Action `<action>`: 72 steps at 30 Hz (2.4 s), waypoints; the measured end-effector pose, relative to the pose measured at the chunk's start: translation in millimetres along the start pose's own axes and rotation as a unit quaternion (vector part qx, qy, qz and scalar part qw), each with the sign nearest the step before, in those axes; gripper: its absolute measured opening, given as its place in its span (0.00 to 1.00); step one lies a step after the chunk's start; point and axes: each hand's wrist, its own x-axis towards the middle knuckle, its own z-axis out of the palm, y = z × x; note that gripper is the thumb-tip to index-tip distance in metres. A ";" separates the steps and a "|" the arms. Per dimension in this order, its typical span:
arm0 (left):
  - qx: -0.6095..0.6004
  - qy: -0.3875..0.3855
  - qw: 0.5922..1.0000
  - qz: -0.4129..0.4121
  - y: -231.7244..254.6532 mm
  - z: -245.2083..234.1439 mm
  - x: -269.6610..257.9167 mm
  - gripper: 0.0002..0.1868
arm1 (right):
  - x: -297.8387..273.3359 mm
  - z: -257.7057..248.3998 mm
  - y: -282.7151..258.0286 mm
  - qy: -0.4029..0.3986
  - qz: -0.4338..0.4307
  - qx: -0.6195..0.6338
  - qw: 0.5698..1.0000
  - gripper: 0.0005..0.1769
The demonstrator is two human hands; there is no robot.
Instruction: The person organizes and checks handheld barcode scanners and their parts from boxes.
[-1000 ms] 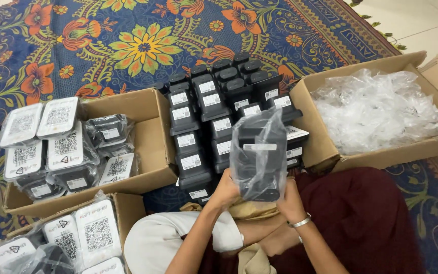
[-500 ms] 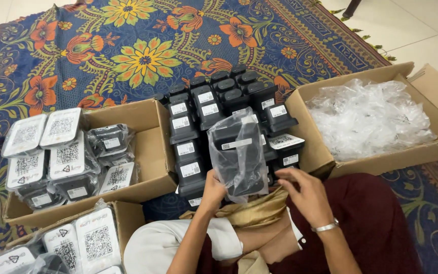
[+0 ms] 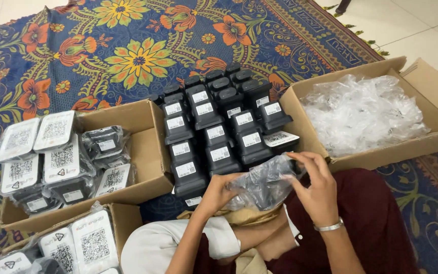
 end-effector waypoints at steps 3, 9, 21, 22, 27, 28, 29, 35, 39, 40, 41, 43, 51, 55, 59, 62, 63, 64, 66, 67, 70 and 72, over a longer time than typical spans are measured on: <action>-0.002 -0.002 1.000 -0.029 -13.9 -4.7 -1.3 0.23 | -7.1 8.3 32.8 -0.009 0.076 0.139 0.987 0.26; -0.159 -0.003 0.987 -0.028 -43.6 -10.8 -3.1 0.13 | -25.8 39.4 57.9 -0.073 0.174 0.371 0.909 0.17; -0.202 0.181 0.962 -0.028 -78.0 -27.4 -2.2 0.11 | -29.4 57.8 38.7 -0.054 0.227 0.499 0.835 0.18; -0.203 0.181 0.962 -0.030 -74.9 -31.3 -0.7 0.11 | -28.2 59.2 42.9 -0.055 0.229 0.498 0.834 0.18; -0.355 0.398 0.846 -0.001 -51.5 -55.9 -5.1 0.12 | -30.7 71.6 86.9 0.084 0.333 0.543 0.766 0.21; -0.355 0.399 0.845 0.001 -46.4 -60.2 -5.9 0.12 | -30.4 69.0 88.8 0.083 0.332 0.543 0.767 0.21; -0.195 0.481 0.853 0.050 -40.8 -64.5 -6.9 0.14 | -30.2 66.1 90.5 0.071 0.336 0.570 0.747 0.22; -0.002 0.398 0.914 0.073 30.7 -43.5 -5.2 0.41 | -27.6 70.2 86.3 0.010 0.361 0.655 0.664 0.25; -0.171 0.073 0.982 0.038 23.4 -14.4 -0.8 0.56 | -22.1 83.6 78.5 -0.052 0.363 0.636 0.679 0.25; -0.171 0.073 0.982 0.039 22.3 -11.5 -1.7 0.56 | -16.6 82.2 72.3 -0.052 0.362 0.637 0.679 0.25; -0.190 0.017 0.981 0.043 21.2 -8.9 -2.7 0.61 | -11.1 80.8 65.9 -0.076 0.352 0.592 0.721 0.25; -0.208 -0.039 0.976 0.049 16.6 -4.7 -3.3 0.67 | 0.9 81.0 55.7 -0.100 0.338 0.545 0.761 0.24; -0.145 -0.021 0.988 0.058 -61.0 18.7 -14.5 0.57 | 2.6 122.9 65.0 -0.183 0.163 0.324 0.914 0.25; -0.117 -0.029 0.993 0.004 -68.4 23.2 -16.0 0.43 | 15.3 90.9 4.7 -0.106 0.030 0.197 0.974 0.33; -0.076 0.014 0.997 0.011 -59.1 22.2 -11.5 0.36 | 16.0 66.5 -30.0 -0.106 -0.105 0.148 0.978 0.36; -0.037 0.105 0.989 0.098 -44.2 23.0 -6.3 0.36 | 8.5 63.2 -34.7 -0.178 -0.042 0.224 0.957 0.28; -0.039 0.167 0.976 0.133 -38.8 23.1 -4.0 0.37 | 6.2 62.6 -36.3 -0.197 -0.002 0.258 0.946 0.26; -0.039 0.167 0.976 0.134 -31.0 21.5 -1.8 0.37 | 7.9 58.3 -43.5 -0.197 -0.004 0.258 0.946 0.26; -0.078 0.307 0.939 0.138 -16.0 19.2 1.3 0.37 | 9.8 49.9 -57.6 -0.243 -0.038 0.222 0.943 0.38; -0.078 0.306 0.939 0.139 -18.9 18.8 -0.7 0.37 | 11.1 49.5 -66.3 -0.243 -0.038 0.222 0.944 0.38; -0.032 0.371 0.918 0.137 -23.3 17.3 -5.0 0.33 | 13.9 54.0 -84.3 -0.217 -0.198 0.125 0.948 0.60; 0.030 0.377 0.915 0.141 -22.4 16.0 -8.1 0.31 | 12.9 66.0 -85.1 -0.260 -0.141 0.026 0.955 0.70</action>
